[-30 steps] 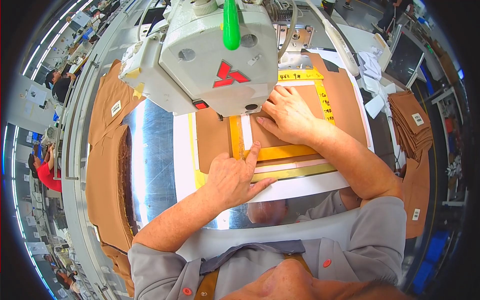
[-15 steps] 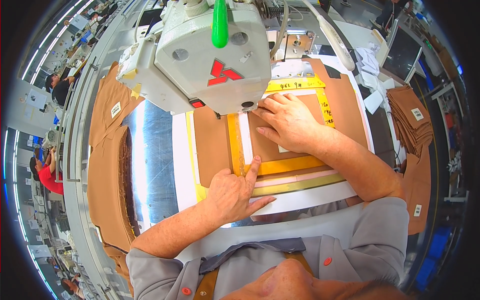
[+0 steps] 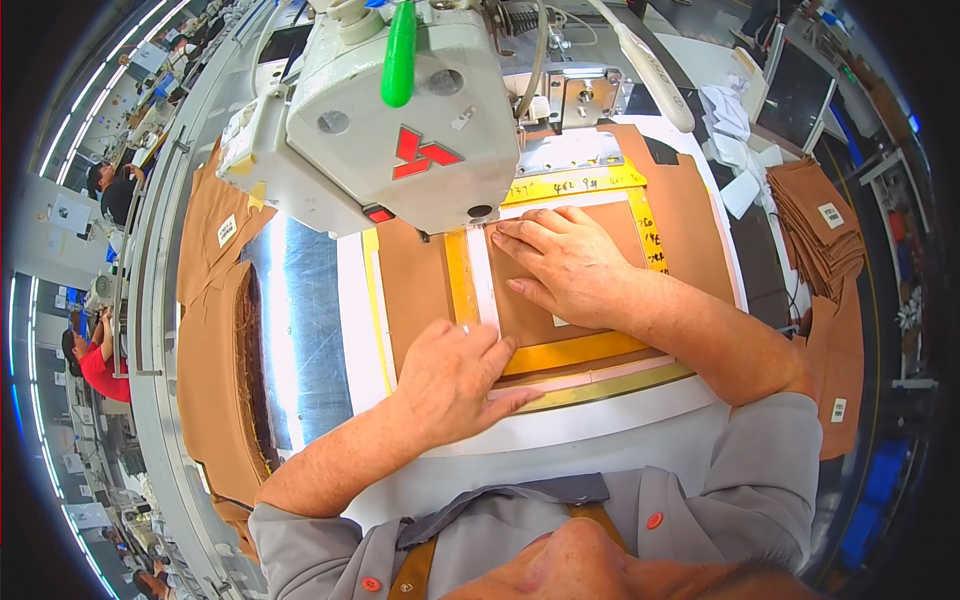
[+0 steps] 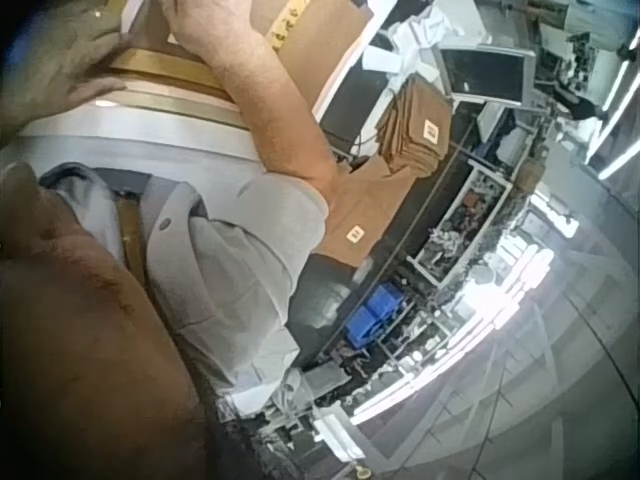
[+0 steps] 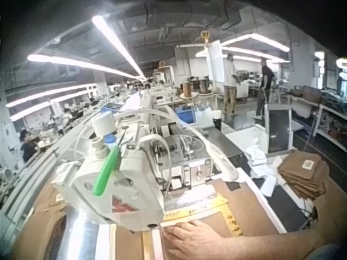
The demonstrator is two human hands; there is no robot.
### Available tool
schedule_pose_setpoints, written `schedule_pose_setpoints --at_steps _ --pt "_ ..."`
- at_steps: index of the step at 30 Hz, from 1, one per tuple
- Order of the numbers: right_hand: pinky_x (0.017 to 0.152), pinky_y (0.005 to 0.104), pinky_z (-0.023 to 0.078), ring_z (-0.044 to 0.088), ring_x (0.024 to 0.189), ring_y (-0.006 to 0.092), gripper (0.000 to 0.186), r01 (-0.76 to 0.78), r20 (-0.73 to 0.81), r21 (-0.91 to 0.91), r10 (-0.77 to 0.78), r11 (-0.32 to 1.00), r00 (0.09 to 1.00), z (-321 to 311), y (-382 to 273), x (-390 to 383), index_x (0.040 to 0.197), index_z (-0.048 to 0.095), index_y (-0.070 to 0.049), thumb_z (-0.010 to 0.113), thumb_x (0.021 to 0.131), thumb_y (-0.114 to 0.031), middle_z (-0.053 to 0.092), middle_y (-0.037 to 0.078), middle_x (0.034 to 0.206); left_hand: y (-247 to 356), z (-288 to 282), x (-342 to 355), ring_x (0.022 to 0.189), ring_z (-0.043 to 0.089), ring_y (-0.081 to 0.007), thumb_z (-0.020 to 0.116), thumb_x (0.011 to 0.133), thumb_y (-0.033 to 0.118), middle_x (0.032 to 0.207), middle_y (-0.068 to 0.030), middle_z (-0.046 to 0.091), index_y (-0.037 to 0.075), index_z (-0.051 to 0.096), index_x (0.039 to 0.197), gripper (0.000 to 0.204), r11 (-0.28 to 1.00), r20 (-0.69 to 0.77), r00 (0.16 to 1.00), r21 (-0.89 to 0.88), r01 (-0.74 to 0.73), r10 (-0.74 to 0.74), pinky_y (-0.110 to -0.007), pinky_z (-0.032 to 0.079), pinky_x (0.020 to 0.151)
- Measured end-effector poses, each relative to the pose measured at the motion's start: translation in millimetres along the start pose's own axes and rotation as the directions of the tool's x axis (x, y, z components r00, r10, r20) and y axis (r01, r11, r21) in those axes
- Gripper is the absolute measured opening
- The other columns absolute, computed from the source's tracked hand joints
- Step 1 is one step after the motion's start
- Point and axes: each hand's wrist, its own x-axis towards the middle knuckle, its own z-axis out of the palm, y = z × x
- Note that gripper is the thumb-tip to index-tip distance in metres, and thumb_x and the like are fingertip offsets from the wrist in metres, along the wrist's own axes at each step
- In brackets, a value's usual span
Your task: Sewing pocket panels onto leather bag components using an automated sewing machine.
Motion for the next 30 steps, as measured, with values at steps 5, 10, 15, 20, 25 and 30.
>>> schedule_pose_setpoints --at_steps 5,10,15,20,25,30 --pt "0.107 0.0426 0.040 0.053 0.124 0.0257 0.056 -0.034 0.063 0.062 0.030 0.998 0.998 -0.9 -0.7 -1.3 0.136 0.061 -0.003 0.069 0.089 -0.034 0.057 0.009 0.138 -28.8 13.6 34.1 0.111 0.061 -0.0332 0.084 0.076 0.038 0.125 -0.0142 0.059 0.003 0.062 0.119 0.059 1.000 -0.239 0.971 -0.015 -0.026 0.021 -0.044 0.049 0.092" --pt "0.111 0.0439 0.037 0.051 0.132 0.0238 0.054 -0.017 -0.011 0.061 0.018 0.998 1.000 2.5 -1.2 -6.0 0.135 0.062 -0.005 0.066 0.092 -0.039 0.059 0.009 0.140 -34.6 21.7 41.6 0.122 0.053 -0.0422 0.080 0.079 0.042 0.136 -0.0217 0.051 0.000 0.058 0.124 0.065 0.999 -0.216 0.976 0.028 0.015 -0.009 -0.050 0.044 0.104" --pt "0.109 0.0421 0.038 0.052 0.130 0.0218 0.053 -0.063 0.147 -0.089 0.076 0.994 0.986 -20.8 7.9 -17.5 0.133 0.063 -0.006 0.064 0.095 -0.042 0.061 0.008 0.137 -35.5 26.6 38.5 0.124 0.051 -0.0447 0.078 0.078 0.047 0.143 -0.0261 0.047 -0.002 0.061 0.121 0.067 0.998 -0.198 0.980 0.062 0.034 -0.021 -0.053 0.039 0.107" --pt "0.093 0.0410 0.046 0.060 0.112 0.0243 0.043 -0.182 -0.033 -0.113 0.179 0.977 0.983 -37.5 27.2 -52.7 0.120 0.067 -0.009 0.072 0.089 -0.038 0.065 0.007 0.120 -33.8 22.3 41.2 0.127 0.050 -0.0441 0.079 0.078 0.045 0.146 -0.0284 0.046 -0.002 0.060 0.118 0.064 0.997 -0.160 0.987 0.067 0.041 -0.030 -0.053 0.038 0.107" --pt "0.088 0.0413 0.048 0.062 0.107 0.0255 0.033 -0.304 -0.148 -0.053 0.294 0.951 0.944 -53.3 63.7 -80.3 0.113 0.069 -0.007 0.074 0.089 -0.029 0.066 0.007 0.115 -35.5 22.0 43.5 0.134 0.046 -0.0470 0.078 0.079 0.043 0.146 -0.0320 0.044 -0.004 0.057 0.122 0.067 0.998 -0.179 0.984 0.055 -0.004 0.014 -0.055 0.034 0.113" --pt "0.086 0.0420 0.049 0.062 0.103 0.0259 0.029 -0.309 -0.197 -0.007 0.302 0.951 0.933 -49.4 62.4 -75.5 0.110 0.070 -0.006 0.074 0.090 -0.026 0.066 0.008 0.108 -37.5 21.1 48.1 0.135 0.046 -0.0448 0.078 0.079 0.044 0.147 -0.0319 0.043 -0.006 0.055 0.123 0.070 0.996 -0.116 0.993 0.093 0.005 0.006 -0.054 0.033 0.114"
